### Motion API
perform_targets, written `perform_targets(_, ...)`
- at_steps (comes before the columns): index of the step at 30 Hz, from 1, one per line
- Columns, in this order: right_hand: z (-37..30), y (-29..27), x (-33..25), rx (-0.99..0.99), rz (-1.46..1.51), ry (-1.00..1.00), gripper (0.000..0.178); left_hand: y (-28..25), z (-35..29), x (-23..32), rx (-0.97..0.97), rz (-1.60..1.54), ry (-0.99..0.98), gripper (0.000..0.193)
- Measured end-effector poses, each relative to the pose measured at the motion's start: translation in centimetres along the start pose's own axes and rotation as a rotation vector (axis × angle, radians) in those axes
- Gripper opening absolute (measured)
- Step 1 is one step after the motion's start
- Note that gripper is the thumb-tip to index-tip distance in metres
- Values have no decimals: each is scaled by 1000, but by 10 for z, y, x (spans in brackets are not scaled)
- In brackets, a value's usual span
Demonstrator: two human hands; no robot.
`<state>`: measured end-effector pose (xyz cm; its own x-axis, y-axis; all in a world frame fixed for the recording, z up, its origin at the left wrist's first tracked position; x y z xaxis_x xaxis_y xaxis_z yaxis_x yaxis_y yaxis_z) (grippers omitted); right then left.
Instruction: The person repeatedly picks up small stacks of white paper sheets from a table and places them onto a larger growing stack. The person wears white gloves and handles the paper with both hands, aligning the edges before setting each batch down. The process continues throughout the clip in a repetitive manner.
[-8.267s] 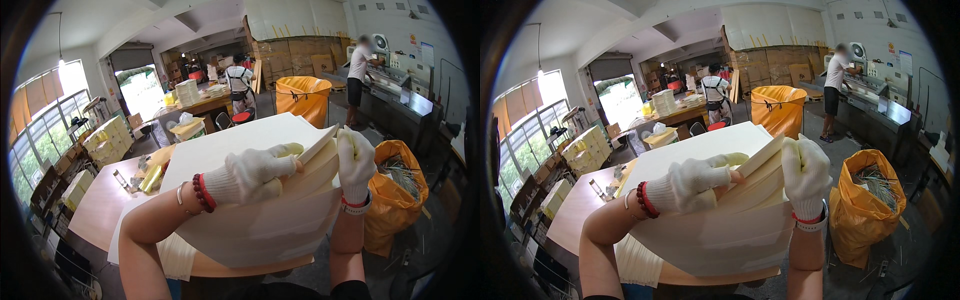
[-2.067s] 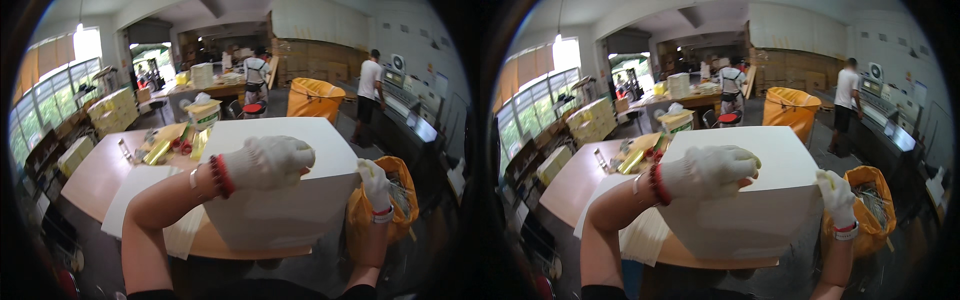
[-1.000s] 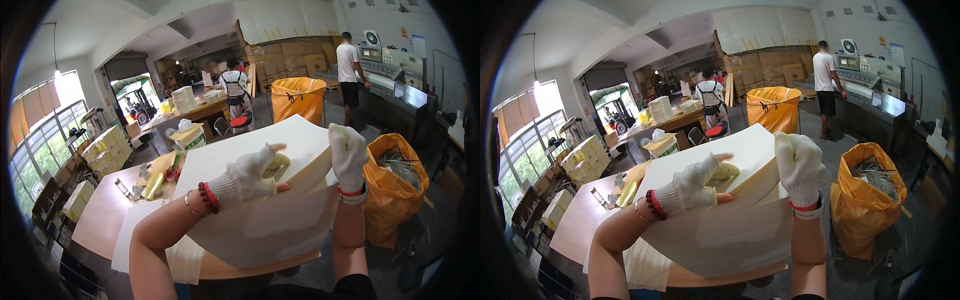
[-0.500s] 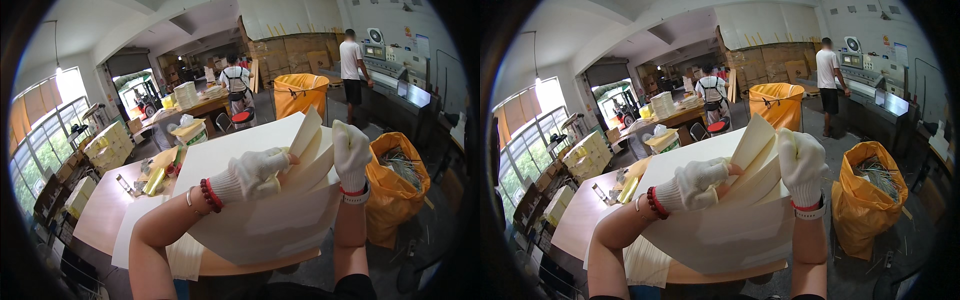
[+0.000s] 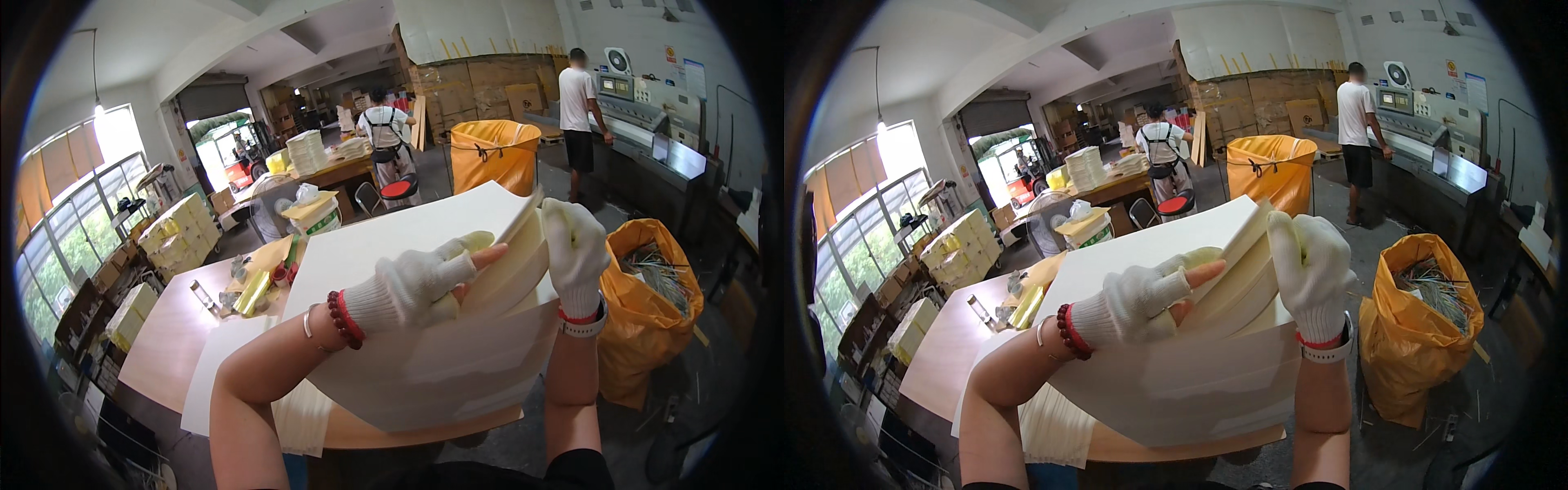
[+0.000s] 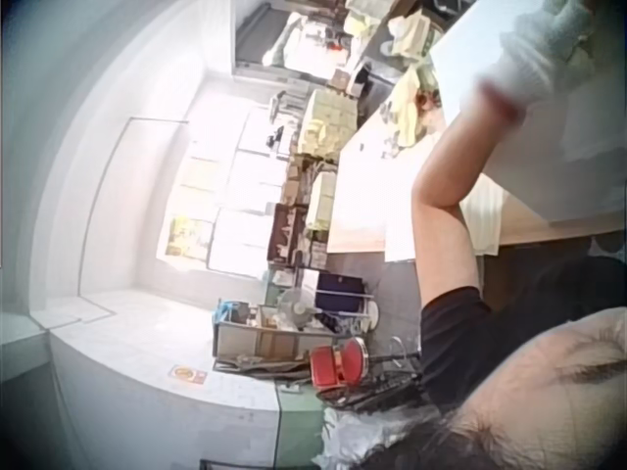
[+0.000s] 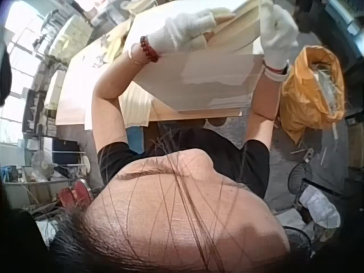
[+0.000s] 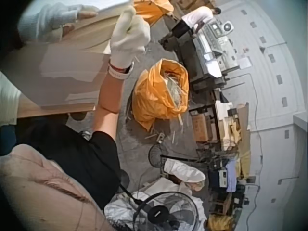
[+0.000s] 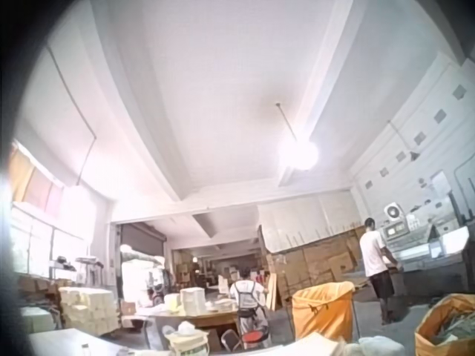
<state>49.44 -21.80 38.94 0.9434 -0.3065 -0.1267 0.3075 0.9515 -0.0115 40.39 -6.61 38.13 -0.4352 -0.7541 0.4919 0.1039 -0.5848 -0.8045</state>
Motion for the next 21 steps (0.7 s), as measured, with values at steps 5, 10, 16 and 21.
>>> perform_targets(5, -2, 0, 2, 26, 15, 28, 18, 1, 0, -7, 48, 35, 77, 44)
perform_targets(10, -5, 3, 8, -40, -40, 46, 18, -5, -1, 0, 103, 23, 70, 47)
perform_targets(16, -8, -1, 1, 70, -79, -55, 16, -6, -2, 1, 119, 29, 112, 46)
perform_targets(21, -10, 0, 0, 83, -112, -35, 14, -3, 0, 11, 61, 60, 80, 42)
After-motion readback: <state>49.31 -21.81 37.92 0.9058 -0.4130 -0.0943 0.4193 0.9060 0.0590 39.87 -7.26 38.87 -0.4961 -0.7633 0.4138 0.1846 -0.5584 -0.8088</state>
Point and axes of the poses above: each hand's wrist, its own z-axis towards the middle knuckle, its own y-axis out of the palm, x = y × z, the point moved 8 cm from there along z, towards the middle knuckle, and after that the axes turned 14 degrees about -z, right-handed, at the moved point
